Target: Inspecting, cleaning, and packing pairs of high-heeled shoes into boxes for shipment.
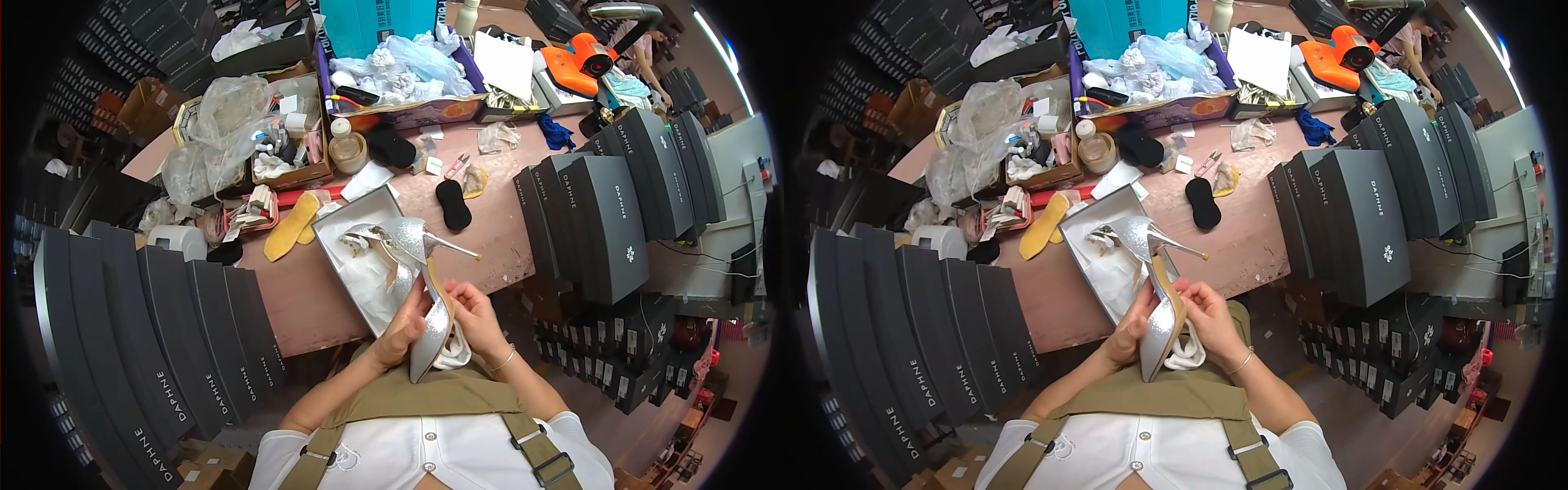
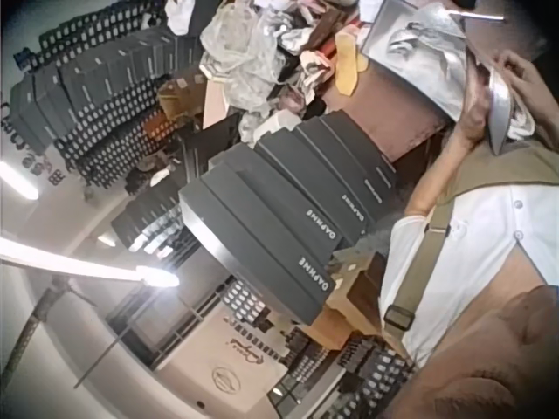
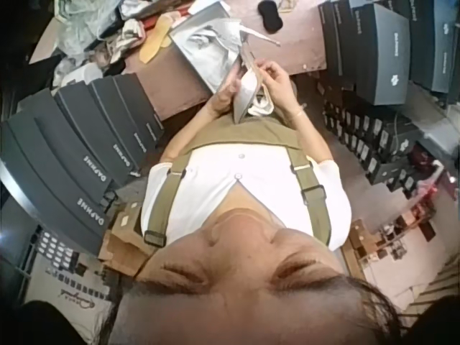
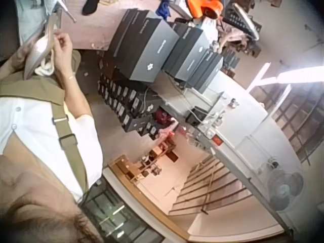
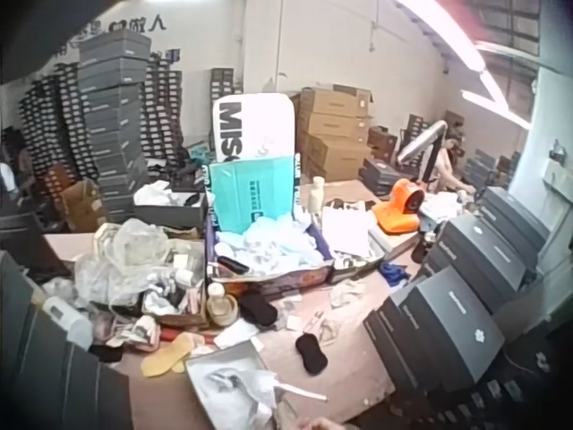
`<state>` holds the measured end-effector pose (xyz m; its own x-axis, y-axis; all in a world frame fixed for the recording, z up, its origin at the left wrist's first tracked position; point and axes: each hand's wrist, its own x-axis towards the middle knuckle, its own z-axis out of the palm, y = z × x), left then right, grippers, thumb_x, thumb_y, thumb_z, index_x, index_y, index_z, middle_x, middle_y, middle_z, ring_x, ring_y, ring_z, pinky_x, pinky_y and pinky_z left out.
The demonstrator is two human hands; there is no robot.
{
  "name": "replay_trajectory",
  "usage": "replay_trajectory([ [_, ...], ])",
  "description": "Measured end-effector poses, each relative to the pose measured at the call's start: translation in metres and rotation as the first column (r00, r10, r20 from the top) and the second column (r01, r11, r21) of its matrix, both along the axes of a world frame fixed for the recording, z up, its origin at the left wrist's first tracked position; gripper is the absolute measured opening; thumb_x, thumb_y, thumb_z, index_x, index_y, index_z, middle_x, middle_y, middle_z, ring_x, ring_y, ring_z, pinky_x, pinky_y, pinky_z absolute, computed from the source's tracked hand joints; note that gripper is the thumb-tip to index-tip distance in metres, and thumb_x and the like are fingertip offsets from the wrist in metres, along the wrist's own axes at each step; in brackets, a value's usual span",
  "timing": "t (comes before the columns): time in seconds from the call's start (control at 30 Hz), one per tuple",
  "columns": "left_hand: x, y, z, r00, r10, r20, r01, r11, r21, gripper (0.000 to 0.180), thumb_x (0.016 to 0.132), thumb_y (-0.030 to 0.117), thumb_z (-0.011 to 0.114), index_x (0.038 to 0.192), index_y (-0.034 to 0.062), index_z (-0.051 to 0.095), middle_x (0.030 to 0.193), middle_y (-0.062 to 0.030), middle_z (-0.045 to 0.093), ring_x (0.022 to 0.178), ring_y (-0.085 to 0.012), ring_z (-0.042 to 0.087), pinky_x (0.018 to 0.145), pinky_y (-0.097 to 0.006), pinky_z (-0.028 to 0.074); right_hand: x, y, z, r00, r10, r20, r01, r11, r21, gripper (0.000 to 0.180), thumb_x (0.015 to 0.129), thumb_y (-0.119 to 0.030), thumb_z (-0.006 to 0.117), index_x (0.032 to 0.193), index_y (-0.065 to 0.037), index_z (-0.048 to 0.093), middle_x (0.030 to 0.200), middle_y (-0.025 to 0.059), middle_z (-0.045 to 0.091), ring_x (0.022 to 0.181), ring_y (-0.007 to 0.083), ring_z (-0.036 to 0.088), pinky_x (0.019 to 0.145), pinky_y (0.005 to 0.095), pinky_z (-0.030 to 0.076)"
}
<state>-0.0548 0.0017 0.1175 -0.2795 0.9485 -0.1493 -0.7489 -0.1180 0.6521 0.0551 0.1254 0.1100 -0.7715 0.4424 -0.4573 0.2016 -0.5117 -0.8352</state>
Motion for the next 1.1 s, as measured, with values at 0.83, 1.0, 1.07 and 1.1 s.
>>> replay_trajectory([
  [0.83,-0.060,-0.042,-0.024,0.907,0.008,-0.421,-0.115,0.966,-0.230,0.101,0.074,0.025,0.075,0.148,-0.0016,0.012,0.137,-0.0168,0.039,0.129,-0.0248,0.038,0.108,-0.035,0.026,-0.164,0.219,-0.025,0.999,0.028,-0.036,0.033,0.115,0.993,0.011,0.081,-0.006,0.064,0.087,-0.001,0.057,0.082,0.0159,0.058,0.075,0.0334,0.057,0.067,0.0398,0.046],
  [1.0,-0.053,-0.043,-0.020,0.650,-0.272,-0.709,0.032,0.943,-0.332,0.098,0.073,0.028,0.077,0.145,-0.0035,0.020,0.142,-0.0203,0.039,0.130,-0.0258,0.040,0.108,-0.032,0.029,-0.141,0.244,-0.059,0.909,0.069,0.412,-0.411,-0.022,0.911,0.055,0.082,-0.030,0.070,0.127,-0.004,0.052,0.125,0.0251,0.052,0.116,0.0377,0.052,0.093,0.0384,0.045],
  [1.07,-0.052,-0.043,-0.017,0.620,-0.370,-0.691,0.172,0.924,-0.341,0.099,0.071,0.028,0.078,0.147,0.0002,0.020,0.142,-0.0171,0.040,0.129,-0.0235,0.042,0.106,-0.031,0.031,-0.126,0.195,-0.001,0.814,0.560,0.155,-0.554,0.669,0.495,0.084,0.078,-0.039,0.074,0.143,-0.003,0.033,0.143,0.0224,0.036,0.129,0.0340,0.041,0.101,0.0368,0.039],
  [1.1,-0.052,-0.039,-0.014,0.596,-0.430,-0.678,0.264,0.903,-0.340,0.099,0.071,0.029,0.077,0.147,0.0005,0.021,0.141,-0.0178,0.041,0.129,-0.0242,0.043,0.106,-0.031,0.032,-0.110,0.175,0.006,0.703,0.711,-0.011,-0.682,0.679,0.271,0.089,0.078,-0.040,0.074,0.145,-0.003,0.029,0.144,0.0191,0.037,0.127,0.0300,0.044,0.100,0.0357,0.040],
])
